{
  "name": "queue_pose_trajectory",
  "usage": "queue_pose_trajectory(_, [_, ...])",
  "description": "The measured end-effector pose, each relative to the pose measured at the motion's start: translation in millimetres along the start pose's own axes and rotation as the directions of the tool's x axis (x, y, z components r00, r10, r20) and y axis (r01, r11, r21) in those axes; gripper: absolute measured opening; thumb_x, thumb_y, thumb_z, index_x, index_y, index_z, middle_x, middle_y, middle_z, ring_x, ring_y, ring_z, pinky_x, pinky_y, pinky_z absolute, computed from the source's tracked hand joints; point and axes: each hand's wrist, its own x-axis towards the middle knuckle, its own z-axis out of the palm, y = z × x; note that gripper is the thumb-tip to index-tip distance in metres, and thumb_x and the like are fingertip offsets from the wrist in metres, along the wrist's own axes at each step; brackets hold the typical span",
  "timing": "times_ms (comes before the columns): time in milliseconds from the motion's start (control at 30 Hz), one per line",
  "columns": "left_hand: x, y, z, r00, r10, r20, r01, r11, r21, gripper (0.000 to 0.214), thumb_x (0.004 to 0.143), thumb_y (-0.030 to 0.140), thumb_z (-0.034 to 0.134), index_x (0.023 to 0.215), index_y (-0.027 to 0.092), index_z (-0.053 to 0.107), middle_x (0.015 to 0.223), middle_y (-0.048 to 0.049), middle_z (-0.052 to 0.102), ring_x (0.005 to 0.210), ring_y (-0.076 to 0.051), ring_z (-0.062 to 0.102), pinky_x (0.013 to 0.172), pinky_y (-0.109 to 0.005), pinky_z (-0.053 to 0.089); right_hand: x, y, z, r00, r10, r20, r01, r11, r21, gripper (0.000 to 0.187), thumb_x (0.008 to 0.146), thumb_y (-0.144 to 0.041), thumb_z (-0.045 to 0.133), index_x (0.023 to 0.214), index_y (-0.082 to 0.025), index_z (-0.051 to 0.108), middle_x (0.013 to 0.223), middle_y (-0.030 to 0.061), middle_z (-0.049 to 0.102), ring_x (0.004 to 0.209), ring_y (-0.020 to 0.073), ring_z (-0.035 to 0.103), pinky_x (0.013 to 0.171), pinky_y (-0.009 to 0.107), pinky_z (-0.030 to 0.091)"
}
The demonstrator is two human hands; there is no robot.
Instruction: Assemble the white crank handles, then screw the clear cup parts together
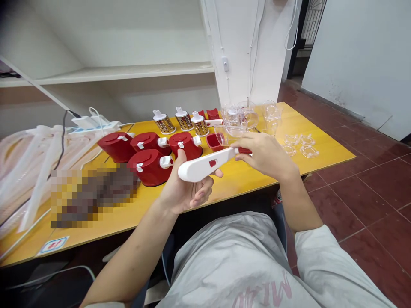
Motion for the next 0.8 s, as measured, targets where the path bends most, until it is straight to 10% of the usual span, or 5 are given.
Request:
queue_pose_trajectory(267, [1, 1, 6.6, 0.982, 0.186, -0.044, -0.181, 0.978, 0.099, 0.076, 0.099, 0.091, 0.066, 0.106, 0.015, 0.073, 0.059, -0.0006, 0.066, 0.041, -0.015, 0.059, 0.046, -0.024, 0.046, -18, 51, -46, 0.901, 0.280, 0.330, -0.405, 0.815, 0.415, 0.046, 0.077, -0.053, 0.101, 0.107, -0.019, 0.096, 0.096, 0.0099, 0.091, 0.078, 0.0205, 0.081, 0.070, 0.029, 0.063])
queue_pose_trajectory(467, [12, -12, -9.4, 0.990, 0.126, -0.061, -0.106, 0.960, 0.260, 0.065, 0.098, 0.080, 0.077, 0.109, 0.016, 0.072, 0.068, -0.0018, 0.072, 0.049, -0.014, 0.064, 0.051, -0.023, 0.051, -46, 78, -79, 0.843, 0.394, 0.365, -0.520, 0.770, 0.370, 0.043, 0.083, -0.057, 0.097, 0.101, -0.018, 0.095, 0.087, 0.0108, 0.087, 0.061, 0.0129, 0.068, 0.059, 0.028, 0.057])
queue_pose_trajectory(633, [29, -31, -33.4, 0.983, 0.043, -0.177, 0.067, 0.817, 0.573, 0.064, 0.097, 0.077, 0.076, 0.107, 0.015, 0.071, 0.071, -0.0024, 0.071, 0.052, -0.013, 0.064, 0.047, -0.020, 0.046, -44, 89, -75, 0.737, 0.519, 0.433, -0.638, 0.746, 0.192, 0.053, 0.089, -0.066, 0.088, 0.100, -0.015, 0.090, 0.082, 0.0096, 0.085, 0.059, 0.0109, 0.066, 0.062, 0.027, 0.054])
queue_pose_trajectory(800, [38, -42, -41.6, 0.978, 0.024, -0.209, 0.127, 0.728, 0.674, 0.050, 0.098, 0.067, 0.073, 0.103, 0.018, 0.068, 0.072, 0.0004, 0.067, 0.051, -0.012, 0.059, 0.047, -0.022, 0.045, -24, 109, -47, 0.728, 0.561, 0.394, -0.649, 0.750, 0.131, 0.054, 0.092, -0.071, 0.081, 0.089, -0.017, 0.086, 0.082, 0.0083, 0.083, 0.061, 0.0112, 0.062, 0.061, 0.028, 0.049])
